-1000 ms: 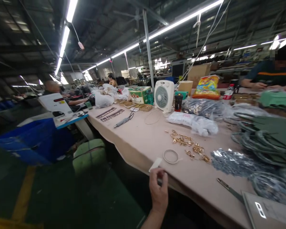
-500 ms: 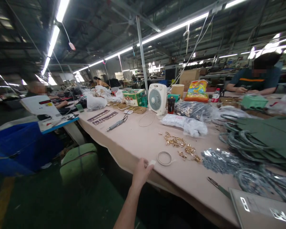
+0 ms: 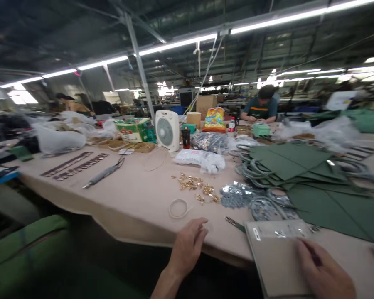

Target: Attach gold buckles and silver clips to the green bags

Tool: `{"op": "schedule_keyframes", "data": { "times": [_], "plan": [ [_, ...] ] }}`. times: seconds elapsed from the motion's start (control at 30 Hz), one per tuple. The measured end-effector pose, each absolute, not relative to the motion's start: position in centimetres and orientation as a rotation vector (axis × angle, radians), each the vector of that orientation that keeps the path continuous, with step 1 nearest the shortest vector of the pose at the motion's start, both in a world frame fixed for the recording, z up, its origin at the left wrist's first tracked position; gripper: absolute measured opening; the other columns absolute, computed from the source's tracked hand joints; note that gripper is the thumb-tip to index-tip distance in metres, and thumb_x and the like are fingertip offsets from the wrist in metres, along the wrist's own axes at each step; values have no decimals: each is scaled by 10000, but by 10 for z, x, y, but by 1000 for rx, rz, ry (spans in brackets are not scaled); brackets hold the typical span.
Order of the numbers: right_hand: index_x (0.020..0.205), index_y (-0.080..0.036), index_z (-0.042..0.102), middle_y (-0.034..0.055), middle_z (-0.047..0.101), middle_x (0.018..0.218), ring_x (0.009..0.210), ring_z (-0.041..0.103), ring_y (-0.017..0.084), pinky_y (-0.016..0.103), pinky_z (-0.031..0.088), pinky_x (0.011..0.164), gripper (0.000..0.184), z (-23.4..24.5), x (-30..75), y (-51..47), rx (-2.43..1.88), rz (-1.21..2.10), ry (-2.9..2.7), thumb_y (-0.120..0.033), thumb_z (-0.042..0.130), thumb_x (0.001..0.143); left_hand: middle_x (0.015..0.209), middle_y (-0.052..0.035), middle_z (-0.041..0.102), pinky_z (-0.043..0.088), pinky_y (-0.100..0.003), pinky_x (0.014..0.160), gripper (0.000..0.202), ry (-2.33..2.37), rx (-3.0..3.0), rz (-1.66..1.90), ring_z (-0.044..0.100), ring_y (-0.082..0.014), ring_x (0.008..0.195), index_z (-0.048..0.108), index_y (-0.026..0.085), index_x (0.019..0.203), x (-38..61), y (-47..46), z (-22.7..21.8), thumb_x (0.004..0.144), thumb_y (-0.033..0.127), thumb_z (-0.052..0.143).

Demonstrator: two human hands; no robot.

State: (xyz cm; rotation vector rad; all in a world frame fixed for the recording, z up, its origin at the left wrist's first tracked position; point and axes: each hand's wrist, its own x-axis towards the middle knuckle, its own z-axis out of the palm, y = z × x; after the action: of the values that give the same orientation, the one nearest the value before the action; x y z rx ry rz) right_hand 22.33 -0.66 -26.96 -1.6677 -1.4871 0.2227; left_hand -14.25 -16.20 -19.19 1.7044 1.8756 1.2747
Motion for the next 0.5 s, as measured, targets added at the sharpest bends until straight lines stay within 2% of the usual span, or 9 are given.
{"op": "schedule_keyframes", "data": {
  "times": [0.1, 0.23, 0.3, 0.43, 0.5],
  "plan": [
    [1040, -270, 751, 94, 778, 1131, 987, 716, 327, 439, 529, 911, 429, -262, 223, -7, -1573, 269, -1623, -593, 538, 854, 1048, -55, 713, 538, -311, 929, 334, 1579, 1667, 1266, 675, -195, 960, 634, 247, 1316, -98, -134, -189, 1016, 343, 523],
    [1060, -213, 742, 105, 772, 1105, 994, 705, 283, 384, 515, 934, 448, -252, 219, -12, -1476, 353, -1628, -571, 500, 942, 914, -25, 679, 520, -281, 834, 396, 1260, 1633, 1212, 640, -171, 838, 621, 200, 1337, -53, -93, -199, 969, 332, 558],
    [1060, -204, 743, 95, 769, 1059, 950, 700, 261, 356, 521, 890, 446, -248, 220, -14, -1447, 406, -1606, -569, 507, 962, 888, -20, 673, 507, -279, 818, 420, 1171, 1632, 1203, 629, -171, 823, 621, 186, 1340, -37, -74, -206, 947, 322, 562],
    [1007, -183, 737, 41, 703, 770, 713, 644, 209, 300, 515, 690, 462, -243, 231, -18, -1400, 565, -1563, -592, 526, 976, 899, -18, 693, 492, -282, 841, 425, 1098, 1723, 1170, 639, -177, 837, 661, 190, 1299, -19, -50, -216, 892, 276, 576],
    [1019, -175, 737, 37, 685, 739, 712, 648, 209, 290, 520, 661, 461, -241, 235, -21, -1338, 680, -1564, -590, 539, 978, 905, -15, 704, 492, -273, 825, 434, 1112, 1754, 1160, 646, -176, 831, 675, 197, 1288, -16, -46, -221, 868, 256, 581]
  ]
}}
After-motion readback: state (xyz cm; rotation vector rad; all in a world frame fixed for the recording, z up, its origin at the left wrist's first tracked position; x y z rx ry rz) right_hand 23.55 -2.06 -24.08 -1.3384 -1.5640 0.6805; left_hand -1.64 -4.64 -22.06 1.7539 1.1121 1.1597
